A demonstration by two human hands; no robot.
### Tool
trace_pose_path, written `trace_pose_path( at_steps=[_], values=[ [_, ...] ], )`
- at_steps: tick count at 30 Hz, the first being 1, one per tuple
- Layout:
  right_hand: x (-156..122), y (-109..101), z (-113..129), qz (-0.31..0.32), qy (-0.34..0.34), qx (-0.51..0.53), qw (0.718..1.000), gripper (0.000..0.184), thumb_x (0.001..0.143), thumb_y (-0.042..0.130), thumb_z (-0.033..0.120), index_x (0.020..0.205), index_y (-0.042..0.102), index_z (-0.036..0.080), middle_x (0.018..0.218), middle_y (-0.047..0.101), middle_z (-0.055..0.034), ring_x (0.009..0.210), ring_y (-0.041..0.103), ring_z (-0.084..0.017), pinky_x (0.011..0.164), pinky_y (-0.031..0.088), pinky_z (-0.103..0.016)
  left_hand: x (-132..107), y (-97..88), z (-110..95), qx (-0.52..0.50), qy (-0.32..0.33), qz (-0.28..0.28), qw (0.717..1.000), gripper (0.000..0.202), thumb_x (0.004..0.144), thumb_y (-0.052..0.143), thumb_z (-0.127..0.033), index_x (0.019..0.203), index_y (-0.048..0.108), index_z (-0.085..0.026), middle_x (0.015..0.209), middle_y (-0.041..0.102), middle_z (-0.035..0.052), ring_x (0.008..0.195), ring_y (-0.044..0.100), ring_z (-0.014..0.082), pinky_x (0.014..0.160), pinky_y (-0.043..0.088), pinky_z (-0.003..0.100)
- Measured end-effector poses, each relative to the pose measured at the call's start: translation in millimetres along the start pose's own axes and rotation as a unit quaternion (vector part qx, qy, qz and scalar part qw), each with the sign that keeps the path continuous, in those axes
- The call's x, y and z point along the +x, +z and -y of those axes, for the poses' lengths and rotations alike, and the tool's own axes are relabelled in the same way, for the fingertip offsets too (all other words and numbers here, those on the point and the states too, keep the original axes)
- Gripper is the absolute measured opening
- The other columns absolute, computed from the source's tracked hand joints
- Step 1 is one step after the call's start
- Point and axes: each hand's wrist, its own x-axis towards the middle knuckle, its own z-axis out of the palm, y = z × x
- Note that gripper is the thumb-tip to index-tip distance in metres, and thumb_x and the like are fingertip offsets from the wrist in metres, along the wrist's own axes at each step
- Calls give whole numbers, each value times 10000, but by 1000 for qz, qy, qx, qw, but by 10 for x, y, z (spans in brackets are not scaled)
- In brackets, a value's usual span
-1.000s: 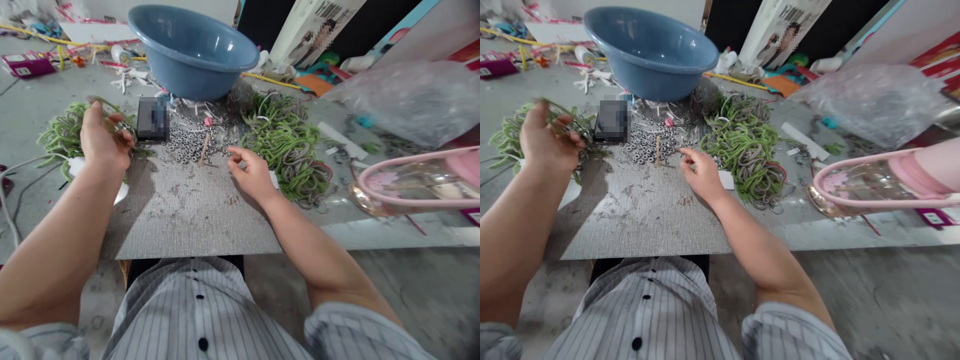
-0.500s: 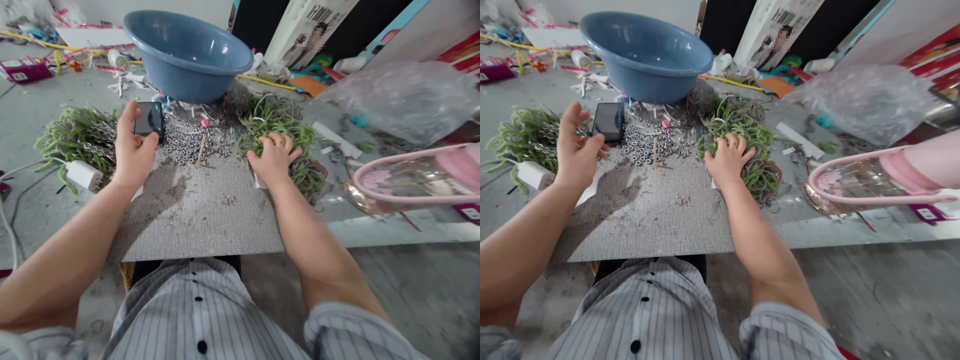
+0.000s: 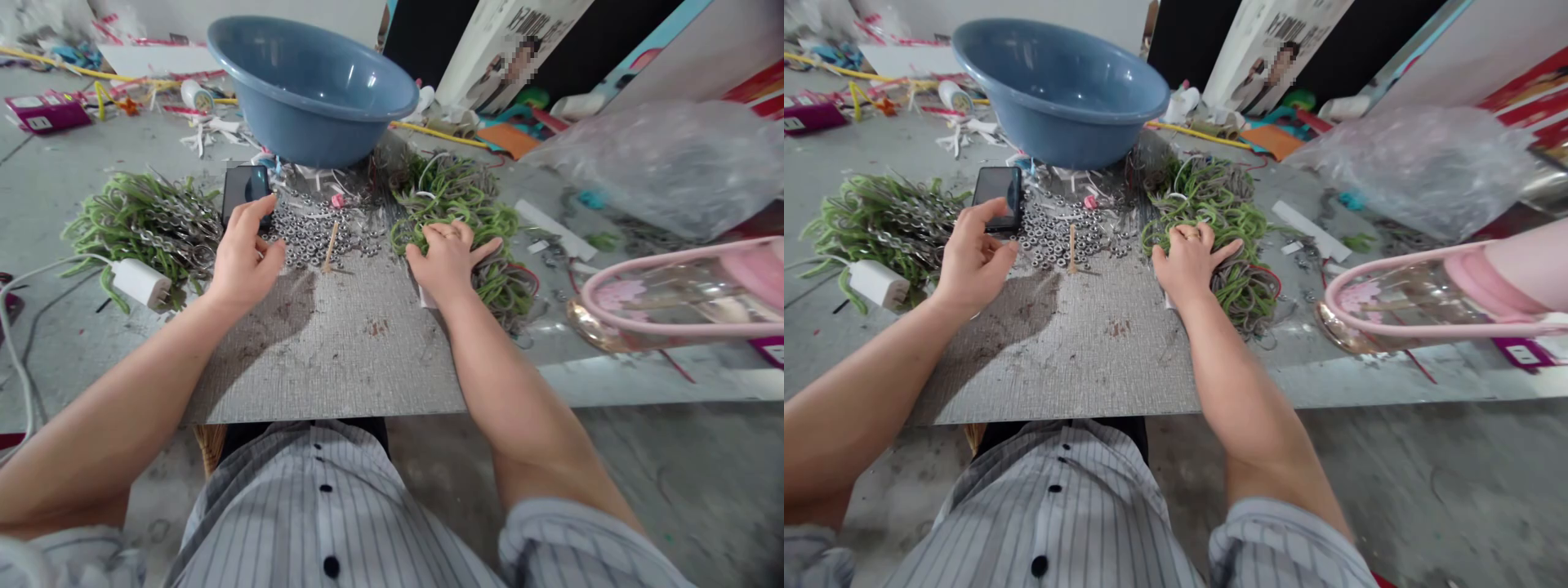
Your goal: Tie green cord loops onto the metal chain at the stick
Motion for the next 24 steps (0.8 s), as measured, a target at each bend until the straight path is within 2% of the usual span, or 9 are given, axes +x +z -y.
trace_pose_path(
  at_steps=[2, 5, 9, 12, 16, 20, 24],
  values=[
    [-15, -12, 16, -16, -17, 14, 1000, 334, 842, 450, 289, 1061, 678, 181, 1270, 627, -145, 1334, 370, -388, 1032, -5, -790, -8, -6, -16, 5, 0, 1, 1000, 514, 846, 516, -226, 1354, 440, -243, 1296, 538, 109, 747, 633, 115, 688, 529, 267],
    [-58, -40, 66, -36, -57, 40, 997, 329, 857, 450, 292, 1072, 682, 199, 1233, 652, -133, 1335, 395, -378, 1051, 14, -774, -12, -13, -53, 14, -4, 3, 1000, 488, 833, 518, -222, 1319, 475, -226, 1295, 544, 106, 697, 612, 87, 672, 524, 248],
    [-182, -72, 193, -37, -157, 103, 982, 291, 879, 468, 333, 1032, 695, 236, 1159, 692, -102, 1256, 497, -342, 1083, 118, -725, -19, -11, -115, 23, -16, 20, 999, 428, 830, 512, -229, 1254, 538, -175, 1285, 545, 125, 585, 545, 56, 638, 521, 266],
    [-309, -91, 314, -5, -262, 160, 952, 297, 905, 469, 363, 1038, 700, 230, 1127, 707, -95, 1140, 588, -288, 1080, 271, -622, -41, 4, -165, 22, -10, 44, 999, 394, 836, 499, -222, 1219, 569, -156, 1265, 556, 128, 562, 527, 52, 649, 524, 280],
    [-422, -125, 427, 71, -371, 194, 906, 326, 950, 431, 352, 1098, 687, 215, 1179, 694, -106, 1099, 622, -262, 1042, 349, -567, -81, 26, -228, 27, 19, 76, 997, 389, 845, 479, -207, 1214, 580, -143, 1208, 594, 117, 578, 531, 62, 678, 525, 283],
    [-412, -123, 417, 106, -388, 200, 894, 352, 962, 413, 336, 1142, 676, 187, 1202, 681, -131, 1112, 618, -272, 991, 419, -536, -95, 22, -267, 41, 26, 104, 993, 385, 871, 453, -214, 1229, 575, -140, 1174, 604, 114, 594, 550, 78, 661, 519, 280],
    [-377, -98, 370, 104, -377, 217, 894, 369, 962, 414, 330, 1182, 661, 166, 1232, 665, -142, 1124, 617, -270, 952, 483, -495, -87, 8, -281, 56, 24, 125, 990, 391, 890, 438, -243, 1243, 572, -141, 1151, 606, 114, 595, 552, 89, 628, 508, 280]
  ],
)
